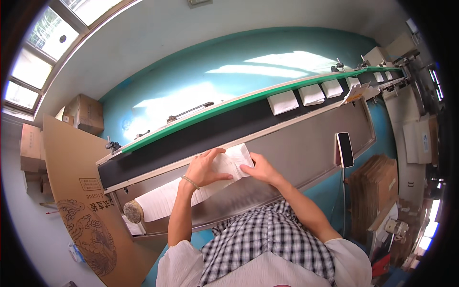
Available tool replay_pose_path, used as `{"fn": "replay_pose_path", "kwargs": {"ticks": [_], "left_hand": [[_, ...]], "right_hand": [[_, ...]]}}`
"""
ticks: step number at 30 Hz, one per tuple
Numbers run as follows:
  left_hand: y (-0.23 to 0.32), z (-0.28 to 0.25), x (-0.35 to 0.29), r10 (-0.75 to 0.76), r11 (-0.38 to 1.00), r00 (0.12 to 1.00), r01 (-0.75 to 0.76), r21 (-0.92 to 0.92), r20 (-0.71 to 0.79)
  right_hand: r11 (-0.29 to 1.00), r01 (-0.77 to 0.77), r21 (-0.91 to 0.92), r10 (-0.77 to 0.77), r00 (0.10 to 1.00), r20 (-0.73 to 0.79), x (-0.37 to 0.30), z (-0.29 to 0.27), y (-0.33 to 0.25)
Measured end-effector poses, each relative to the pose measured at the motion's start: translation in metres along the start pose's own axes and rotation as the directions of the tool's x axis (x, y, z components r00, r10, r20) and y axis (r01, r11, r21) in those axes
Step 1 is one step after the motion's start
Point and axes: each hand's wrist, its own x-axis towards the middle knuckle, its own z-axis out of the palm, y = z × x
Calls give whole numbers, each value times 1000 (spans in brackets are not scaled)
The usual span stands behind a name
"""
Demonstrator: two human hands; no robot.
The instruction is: The person collects stacks of folded paper napkins from a machine, carries them to another workstation, and separates and places smaller stacks onto a packaging conveyor belt.
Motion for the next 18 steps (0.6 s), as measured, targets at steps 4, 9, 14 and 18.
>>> {"fn": "replay_pose_path", "kwargs": {"ticks": [4,9,14,18], "left_hand": [[3,-3,-2,-4,1000,1000,4,1,-10],[2,0,-3,-26,1000,1000,26,-10,16],[-9,3,-11,58,994,995,-50,95,-85],[-10,-3,-15,10,998,999,-7,69,-49]], "right_hand": [[753,-145,642,300,944,-138,37,-14,-22],[989,-67,132,74,996,-47,17,22,-26],[832,-268,486,276,959,55,13,30,-28],[995,-89,43,83,990,111,6,17,-16]]}}
